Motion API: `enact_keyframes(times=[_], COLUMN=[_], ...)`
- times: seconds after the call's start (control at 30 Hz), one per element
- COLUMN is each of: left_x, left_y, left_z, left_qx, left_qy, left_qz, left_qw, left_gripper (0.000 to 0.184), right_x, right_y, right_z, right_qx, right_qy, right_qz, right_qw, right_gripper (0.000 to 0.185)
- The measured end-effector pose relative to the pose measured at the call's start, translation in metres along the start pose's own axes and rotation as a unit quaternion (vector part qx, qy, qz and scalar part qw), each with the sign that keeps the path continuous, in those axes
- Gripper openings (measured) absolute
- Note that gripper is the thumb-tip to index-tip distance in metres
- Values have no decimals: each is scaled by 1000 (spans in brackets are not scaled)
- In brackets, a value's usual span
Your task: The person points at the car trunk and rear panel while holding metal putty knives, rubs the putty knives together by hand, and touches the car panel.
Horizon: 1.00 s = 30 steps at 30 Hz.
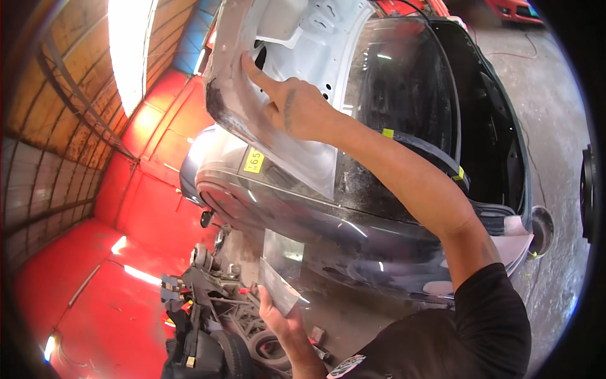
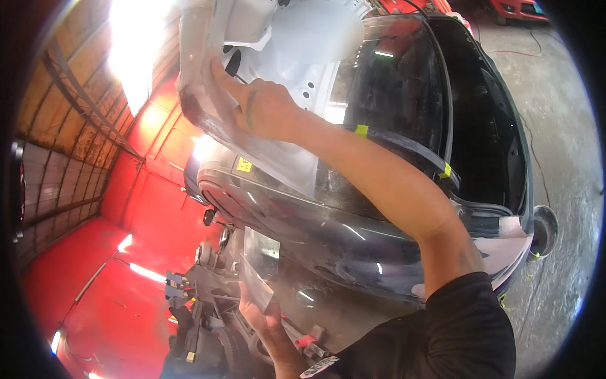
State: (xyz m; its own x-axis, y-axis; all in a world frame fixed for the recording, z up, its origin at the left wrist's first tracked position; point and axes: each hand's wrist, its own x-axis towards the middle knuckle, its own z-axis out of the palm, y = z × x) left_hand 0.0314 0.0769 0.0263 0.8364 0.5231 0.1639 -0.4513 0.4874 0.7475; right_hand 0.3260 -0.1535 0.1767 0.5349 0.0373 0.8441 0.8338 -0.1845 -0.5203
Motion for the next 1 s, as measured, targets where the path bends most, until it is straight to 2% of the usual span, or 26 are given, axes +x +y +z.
enact_keyframes(times=[0.17, 0.27, 0.37, 0.47, 0.57, 0.67, 0.77, 0.87, 0.97, 1.0], left_x=[2, 2, 1, -1, 0, -4, -7, -11, -16, -18], left_y=[-3, -1, -2, 0, 0, 2, 5, 9, 10, 11], left_z=[3, -3, 1, 0, 0, 1, -3, -11, -5, -3], left_qx=[2, -10, 2, 2, -5, 22, 40, 49, 20, 21], left_qy=[25, -8, 20, 4, 38, 34, 38, 58, 46, 51], left_qz=[2, -19, -5, -8, 3, 12, 16, 22, 34, 37], left_qw=[1000, 1000, 1000, 1000, 999, 999, 998, 997, 998, 998], left_gripper=[33, 33, 33, 33, 38, 38, 38, 38, 33, 33], right_x=[-5, -7, -9, -15, -23, -26, -30, -33, -35, -31], right_y=[3, 2, 3, 0, -4, -5, -5, -9, -1, 3], right_z=[7, 9, 11, 10, 11, 5, 8, -8, -8, -6], right_qx=[-48, -86, -112, -165, -252, -234, -273, -224, -120, -7], right_qy=[3, 7, -10, -10, -33, -53, -73, -109, -51, -27], right_qz=[-27, -36, -35, -58, -68, -67, -80, -54, -36, -28], right_qw=[998, 996, 993, 985, 965, 968, 956, 967, 991, 999], right_gripper=[89, 87, 85, 80, 74, 68, 65, 67, 73, 76])
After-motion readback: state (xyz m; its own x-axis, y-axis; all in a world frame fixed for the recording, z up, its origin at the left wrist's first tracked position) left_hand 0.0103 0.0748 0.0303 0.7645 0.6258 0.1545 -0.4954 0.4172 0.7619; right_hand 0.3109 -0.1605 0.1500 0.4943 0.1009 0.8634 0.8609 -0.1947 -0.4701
